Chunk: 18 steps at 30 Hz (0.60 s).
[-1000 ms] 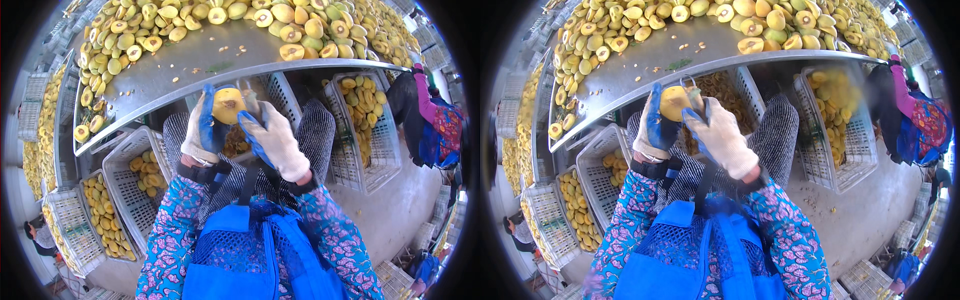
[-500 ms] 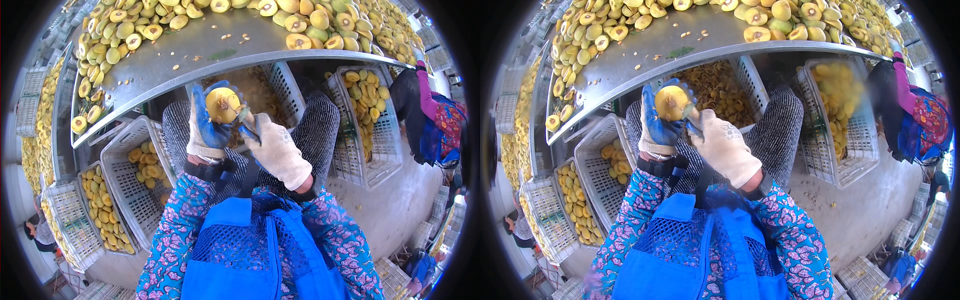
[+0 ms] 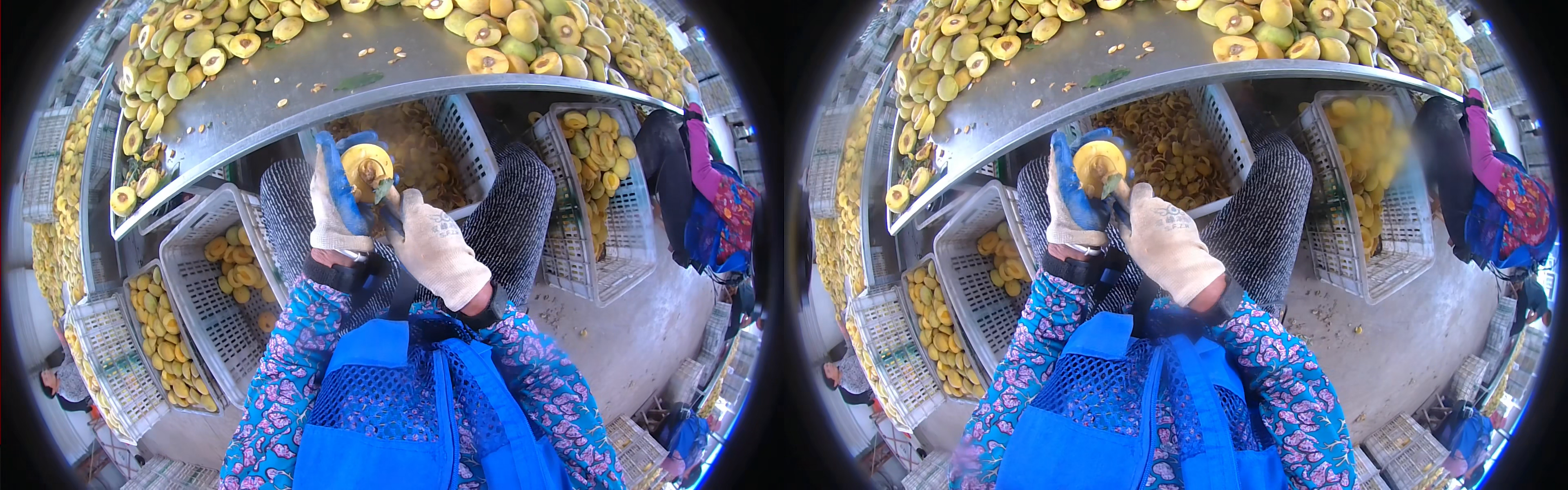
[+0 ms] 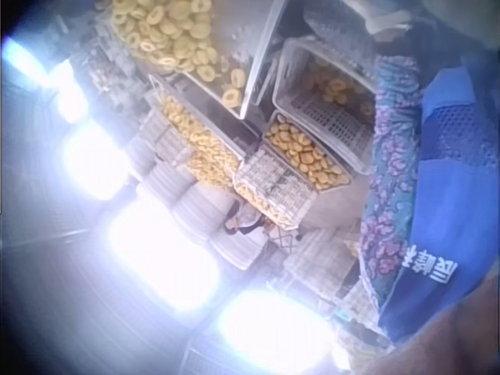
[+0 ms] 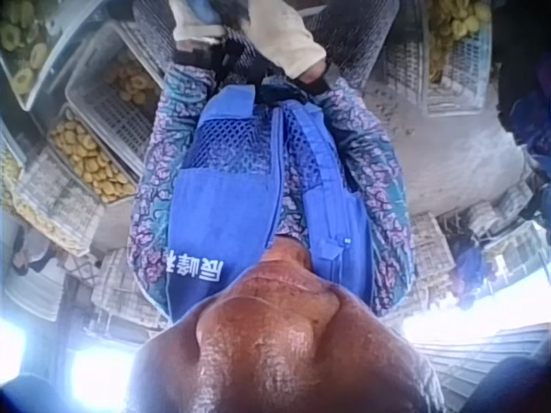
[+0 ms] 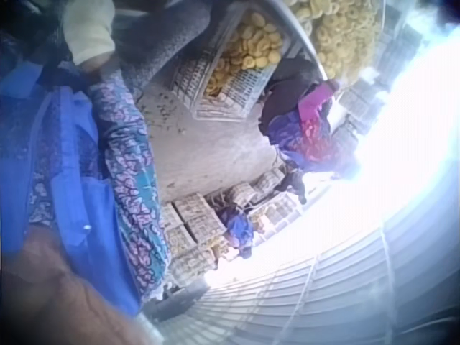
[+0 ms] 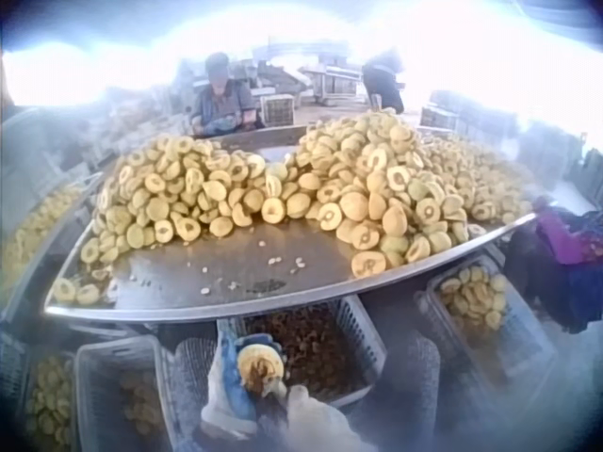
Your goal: Removing pits from peach halves using a hand tool.
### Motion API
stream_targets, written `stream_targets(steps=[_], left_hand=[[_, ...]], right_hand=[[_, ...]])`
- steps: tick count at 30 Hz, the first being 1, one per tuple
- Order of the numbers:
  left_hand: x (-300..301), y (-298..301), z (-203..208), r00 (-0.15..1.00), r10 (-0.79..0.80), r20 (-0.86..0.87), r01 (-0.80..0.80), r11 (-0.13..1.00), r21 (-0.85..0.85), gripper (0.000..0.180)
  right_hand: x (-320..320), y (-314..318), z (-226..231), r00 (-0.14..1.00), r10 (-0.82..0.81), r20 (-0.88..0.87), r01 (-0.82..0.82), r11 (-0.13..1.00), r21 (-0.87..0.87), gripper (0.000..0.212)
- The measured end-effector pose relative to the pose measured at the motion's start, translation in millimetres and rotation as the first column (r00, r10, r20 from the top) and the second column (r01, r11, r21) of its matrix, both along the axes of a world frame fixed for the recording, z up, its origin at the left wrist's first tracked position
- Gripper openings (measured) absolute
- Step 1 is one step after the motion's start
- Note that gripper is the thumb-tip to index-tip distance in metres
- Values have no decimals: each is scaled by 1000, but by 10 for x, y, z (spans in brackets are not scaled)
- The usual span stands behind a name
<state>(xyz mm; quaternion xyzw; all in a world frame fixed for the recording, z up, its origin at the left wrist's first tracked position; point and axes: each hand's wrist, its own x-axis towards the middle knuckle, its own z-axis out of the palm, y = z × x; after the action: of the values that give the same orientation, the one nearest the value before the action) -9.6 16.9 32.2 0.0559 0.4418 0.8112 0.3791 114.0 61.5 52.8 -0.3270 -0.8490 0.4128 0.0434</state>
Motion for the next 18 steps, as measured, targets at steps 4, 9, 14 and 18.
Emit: stream_targets(steps=[4, 9, 14, 18], left_hand=[[-18, -4, -51, 995, 98, 17, -97, 993, -62, 53], [-81, 4, -124, 997, 52, 59, -37, 974, -222, 43], [-101, 120, -131, 997, -44, -58, 19, 924, -382, 40], [-257, 31, -365, 955, -276, -105, 222, 906, -361, 36]], right_hand=[[-53, -43, -105, 999, 29, 18, -28, 999, -27, 26], [9, -66, -242, 996, 85, 26, -81, 989, -126, 25], [-26, 57, -387, 996, 79, 30, -56, 881, -469, 32], [-31, 48, -339, 990, 52, -131, -135, 627, -767, 20]])
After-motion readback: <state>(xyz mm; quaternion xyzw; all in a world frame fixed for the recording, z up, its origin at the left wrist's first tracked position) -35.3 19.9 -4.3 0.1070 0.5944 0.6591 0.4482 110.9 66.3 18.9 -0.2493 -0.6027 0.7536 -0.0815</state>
